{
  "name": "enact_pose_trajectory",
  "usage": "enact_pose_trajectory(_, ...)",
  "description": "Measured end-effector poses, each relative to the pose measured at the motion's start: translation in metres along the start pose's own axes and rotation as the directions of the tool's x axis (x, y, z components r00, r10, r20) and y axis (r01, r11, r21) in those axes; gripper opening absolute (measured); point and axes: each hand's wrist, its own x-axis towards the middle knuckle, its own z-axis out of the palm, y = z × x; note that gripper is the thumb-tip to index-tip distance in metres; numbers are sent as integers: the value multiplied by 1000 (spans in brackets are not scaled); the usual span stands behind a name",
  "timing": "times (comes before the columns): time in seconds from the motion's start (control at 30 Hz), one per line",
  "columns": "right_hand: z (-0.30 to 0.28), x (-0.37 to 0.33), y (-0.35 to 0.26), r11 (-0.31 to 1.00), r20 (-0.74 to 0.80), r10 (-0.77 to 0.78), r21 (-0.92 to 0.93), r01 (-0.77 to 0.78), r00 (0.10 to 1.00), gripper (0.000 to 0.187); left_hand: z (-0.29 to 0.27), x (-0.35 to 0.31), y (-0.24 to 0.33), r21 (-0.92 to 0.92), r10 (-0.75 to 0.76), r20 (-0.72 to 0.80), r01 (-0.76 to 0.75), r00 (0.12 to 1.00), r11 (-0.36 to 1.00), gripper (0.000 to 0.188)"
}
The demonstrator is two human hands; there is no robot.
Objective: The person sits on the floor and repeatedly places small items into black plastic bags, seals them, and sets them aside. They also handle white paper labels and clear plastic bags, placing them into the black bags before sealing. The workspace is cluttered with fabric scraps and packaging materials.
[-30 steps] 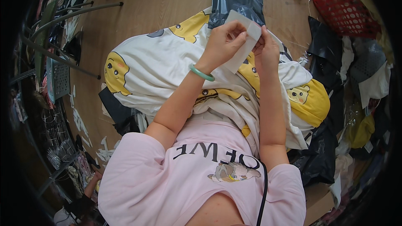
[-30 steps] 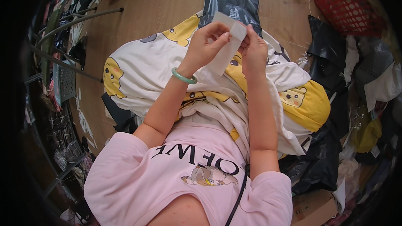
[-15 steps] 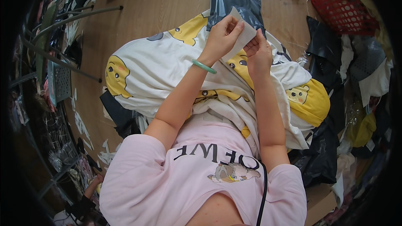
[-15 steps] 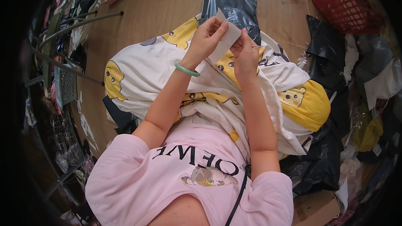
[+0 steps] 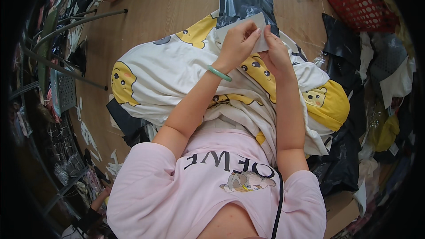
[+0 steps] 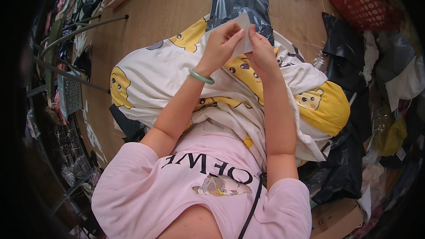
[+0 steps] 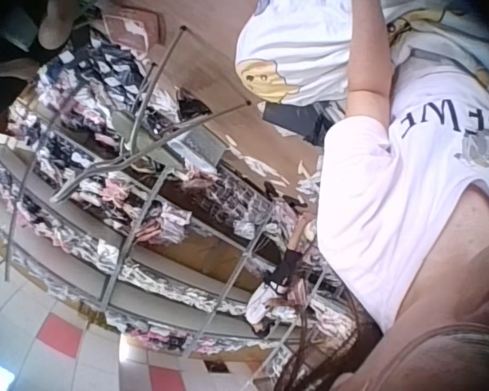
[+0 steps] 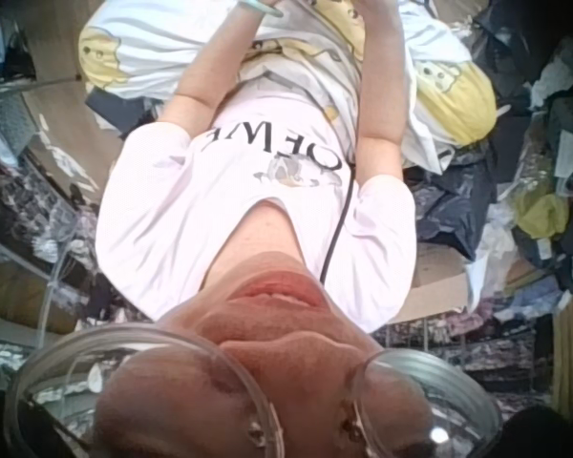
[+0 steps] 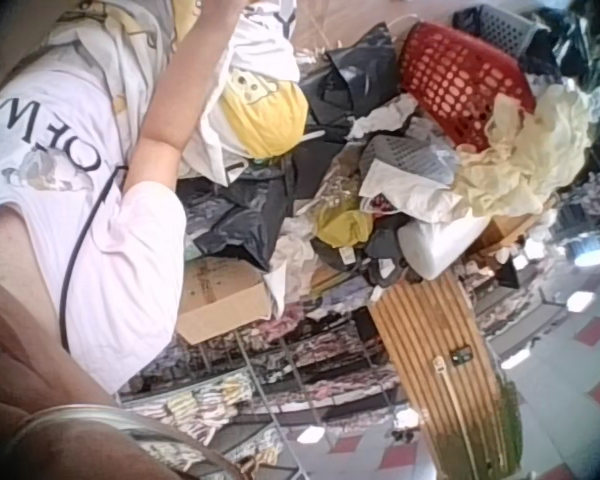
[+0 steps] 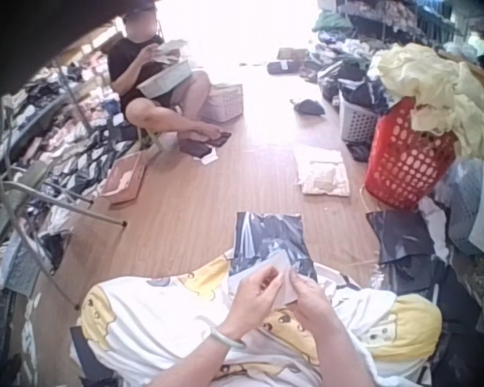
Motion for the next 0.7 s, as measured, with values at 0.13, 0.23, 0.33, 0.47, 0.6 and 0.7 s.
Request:
enact_pose_trajectory(0.13,5,-2,-4,974,-81,8,228,11,997,41,-10,3,-10,-265,-169,-52,150,984,953,16)
enact_pose_trajectory(0.23,8,-4,-5,938,-187,14,344,52,982,41,-26,4,-16,-561,-354,-41,272,934,782,13)
enact_pose_trajectory(0.33,4,-1,-2,863,-179,27,500,68,983,37,-35,4,-16,-731,-441,-47,270,896,627,10)
enact_pose_trajectory(0.47,-20,3,8,725,117,-64,688,-34,991,35,-40,4,-19,-735,-422,-45,256,906,628,11)
enact_pose_trajectory(0.6,-24,3,13,626,274,-168,772,-112,947,47,-35,4,-18,-691,-343,-55,212,938,691,13)
enact_pose_trajectory(0.7,-5,-10,1,721,165,-90,691,-50,982,68,-32,3,-11,-680,-335,-85,191,939,708,13)
